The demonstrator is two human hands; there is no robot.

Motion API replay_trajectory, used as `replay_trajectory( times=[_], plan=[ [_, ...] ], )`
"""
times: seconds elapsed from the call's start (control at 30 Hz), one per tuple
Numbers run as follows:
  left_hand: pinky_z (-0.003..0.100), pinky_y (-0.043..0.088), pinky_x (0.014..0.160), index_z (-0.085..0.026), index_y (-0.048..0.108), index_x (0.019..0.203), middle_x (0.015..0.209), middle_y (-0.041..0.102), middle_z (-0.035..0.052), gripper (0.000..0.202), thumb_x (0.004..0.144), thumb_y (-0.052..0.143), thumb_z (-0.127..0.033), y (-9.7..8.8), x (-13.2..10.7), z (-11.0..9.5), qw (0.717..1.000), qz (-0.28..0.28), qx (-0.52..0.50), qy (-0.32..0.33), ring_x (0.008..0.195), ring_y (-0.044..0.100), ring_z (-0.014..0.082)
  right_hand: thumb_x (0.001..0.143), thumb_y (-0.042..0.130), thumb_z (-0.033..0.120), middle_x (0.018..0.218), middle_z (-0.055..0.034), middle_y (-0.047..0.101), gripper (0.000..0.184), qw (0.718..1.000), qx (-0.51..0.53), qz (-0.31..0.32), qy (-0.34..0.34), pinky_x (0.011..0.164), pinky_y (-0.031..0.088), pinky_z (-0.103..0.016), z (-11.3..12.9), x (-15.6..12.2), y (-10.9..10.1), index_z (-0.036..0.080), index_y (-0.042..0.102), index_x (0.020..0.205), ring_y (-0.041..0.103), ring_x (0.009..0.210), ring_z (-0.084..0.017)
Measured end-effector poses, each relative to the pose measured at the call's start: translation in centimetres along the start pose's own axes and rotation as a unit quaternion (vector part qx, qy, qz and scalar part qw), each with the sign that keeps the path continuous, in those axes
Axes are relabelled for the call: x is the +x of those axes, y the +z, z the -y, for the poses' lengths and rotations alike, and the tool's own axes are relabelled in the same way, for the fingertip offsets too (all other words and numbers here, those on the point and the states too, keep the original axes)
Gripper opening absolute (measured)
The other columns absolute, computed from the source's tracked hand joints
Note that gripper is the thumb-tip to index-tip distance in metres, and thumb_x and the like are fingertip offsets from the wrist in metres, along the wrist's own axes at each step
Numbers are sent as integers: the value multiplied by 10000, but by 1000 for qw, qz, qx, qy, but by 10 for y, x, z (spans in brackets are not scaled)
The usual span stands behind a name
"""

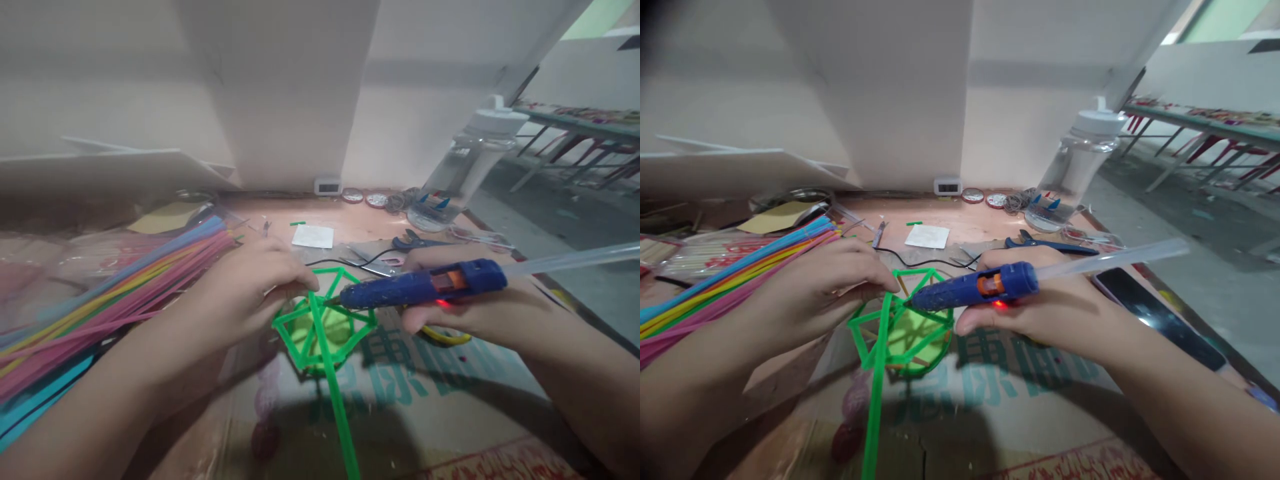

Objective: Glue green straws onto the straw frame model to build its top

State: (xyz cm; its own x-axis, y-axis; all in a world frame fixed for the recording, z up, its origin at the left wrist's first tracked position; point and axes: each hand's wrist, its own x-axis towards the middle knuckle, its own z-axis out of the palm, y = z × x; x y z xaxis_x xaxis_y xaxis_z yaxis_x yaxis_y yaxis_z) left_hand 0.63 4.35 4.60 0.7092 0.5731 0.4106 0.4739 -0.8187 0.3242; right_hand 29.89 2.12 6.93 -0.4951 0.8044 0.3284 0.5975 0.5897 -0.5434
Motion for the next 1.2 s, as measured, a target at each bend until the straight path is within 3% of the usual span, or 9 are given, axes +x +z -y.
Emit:
replay_trajectory(
  times=[0.1, 0.3, 0.5, 0.77, 0.97, 1.2],
  plan=[
    [289, 466, 750, -234, 756, 931, 873, 749, 17, 213, 957, 561, -153, -1, 0, -1, 1000, 1, 6, -7, 876, 651, 181, 730, 732, 749, 489, 37, 526, 530, 999, 35, 20, 19, 399, 261, -269, 3, 1, -1, 246, 629, 600, 431, 439, -132],
    [289, 465, 751, -235, 760, 930, 872, 744, 21, 200, 960, 573, -174, 0, -1, -1, 1000, -5, 4, -4, 861, 651, 180, 703, 766, 735, 523, 32, 532, 521, 997, 69, 2, 28, 405, 259, -276, -5, -3, 4, 241, 625, 617, 423, 458, -130],
    [283, 452, 738, -229, 758, 940, 868, 737, 18, 203, 962, 572, -153, 1, -2, 0, 1000, -3, 1, 2, 858, 641, 177, 700, 718, 794, 494, 50, 409, 586, 996, 73, 26, 42, 406, 258, -279, -7, -3, 5, 240, 561, 590, 309, 447, -122],
    [277, 446, 740, -227, 753, 928, 869, 739, 9, 198, 961, 578, -141, 1, -1, 0, 1000, -8, -5, 4, 849, 636, 171, 738, 760, 704, 572, 30, 553, 470, 999, 42, -9, -2, 408, 278, -275, -12, -5, 7, 245, 667, 702, 418, 475, -127],
    [270, 444, 742, -224, 757, 937, 900, 747, 12, 188, 951, 592, -135, 2, -2, 2, 1000, -5, -7, -5, 863, 633, 170, 751, 754, 699, 530, 38, 559, 484, 1000, -2, -14, -23, 420, 295, -257, -9, -8, 3, 231, 668, 668, 437, 472, -117],
    [271, 439, 758, -231, 750, 956, 921, 754, 5, 179, 959, 592, -146, 4, -3, 2, 1000, -2, -16, -9, 880, 629, 168, 759, 723, 734, 524, 21, 608, 531, 1000, 1, 10, 0, 418, 314, -259, 0, -3, -2, 217, 698, 641, 499, 463, -119]
  ],
)
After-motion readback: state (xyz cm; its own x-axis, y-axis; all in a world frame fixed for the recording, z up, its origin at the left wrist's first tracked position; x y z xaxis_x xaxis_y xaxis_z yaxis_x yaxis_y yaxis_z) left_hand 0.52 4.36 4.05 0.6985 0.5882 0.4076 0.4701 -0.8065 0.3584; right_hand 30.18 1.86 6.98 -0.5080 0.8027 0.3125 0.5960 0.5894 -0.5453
